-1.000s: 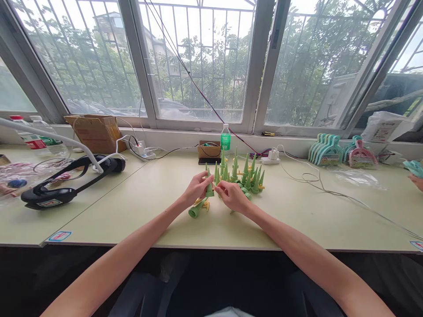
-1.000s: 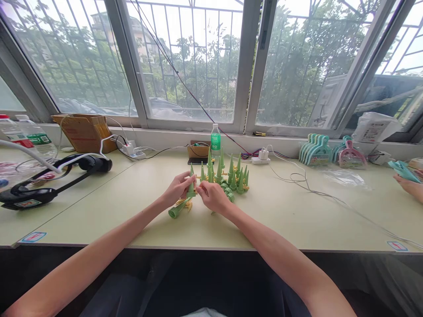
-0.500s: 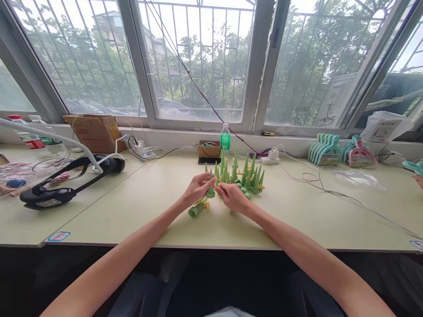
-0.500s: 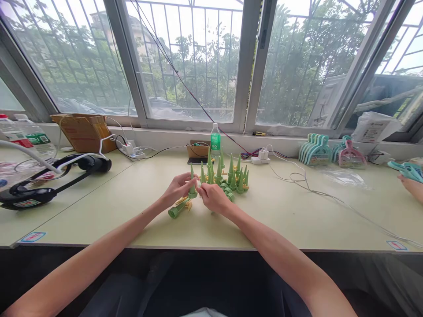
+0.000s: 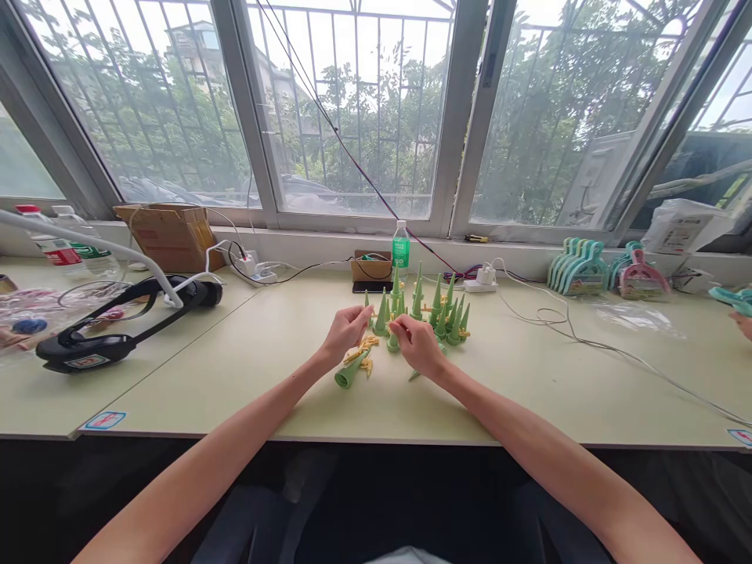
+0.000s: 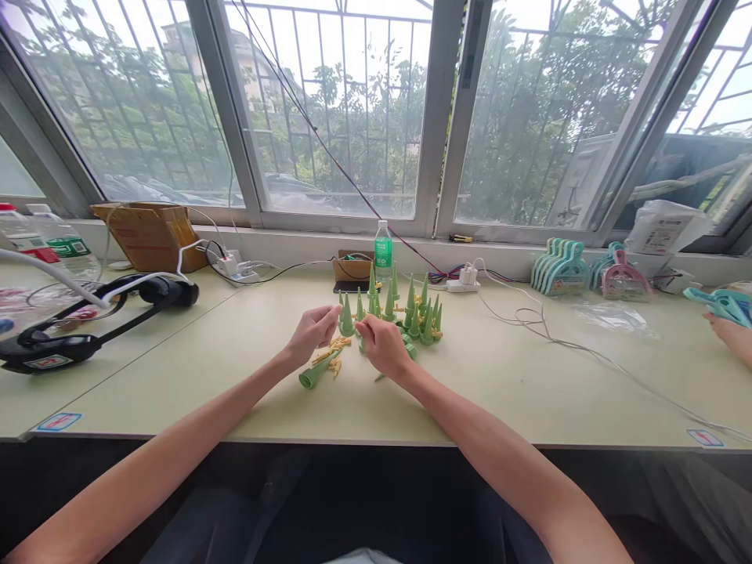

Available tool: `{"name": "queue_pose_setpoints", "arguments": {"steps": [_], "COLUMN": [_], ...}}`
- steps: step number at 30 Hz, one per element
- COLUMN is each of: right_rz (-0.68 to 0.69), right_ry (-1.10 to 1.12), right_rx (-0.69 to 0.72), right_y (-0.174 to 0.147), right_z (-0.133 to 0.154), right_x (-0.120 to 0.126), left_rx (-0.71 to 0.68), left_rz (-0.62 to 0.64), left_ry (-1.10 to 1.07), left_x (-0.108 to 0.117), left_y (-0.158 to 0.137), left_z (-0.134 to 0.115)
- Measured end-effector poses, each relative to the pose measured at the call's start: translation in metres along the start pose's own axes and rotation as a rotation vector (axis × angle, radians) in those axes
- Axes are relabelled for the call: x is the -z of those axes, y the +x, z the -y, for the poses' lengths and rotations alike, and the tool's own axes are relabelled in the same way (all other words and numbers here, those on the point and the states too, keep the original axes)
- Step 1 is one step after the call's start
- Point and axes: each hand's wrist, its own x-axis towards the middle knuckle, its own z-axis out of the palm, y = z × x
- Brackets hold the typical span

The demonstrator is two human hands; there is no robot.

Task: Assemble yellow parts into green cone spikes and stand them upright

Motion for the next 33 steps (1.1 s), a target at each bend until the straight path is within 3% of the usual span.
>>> {"name": "queue_pose_setpoints", "arguments": {"steps": [7,24,33], "right_rz": [-0.018,-0.017,-0.018], "right_ry": [0.042,0.062,0.02], "right_rx": [-0.002,-0.03,-0.045], "right_y": [0.001,0.001,0.001], "right_z": [0.001,-0.005,-0.005], "right_x": [0.002,0.002,0.002], "left_rx": [0.098,-0.042,-0.12], "left_rz": [0.177,0.166,0.202], "left_ry": [0.057,0.119,0.064], "left_x": [0.001,-0.001,0.001], "left_y": [0.0,-0.005,-0.005], "left_z": [0.005,-0.004,0.002]}}
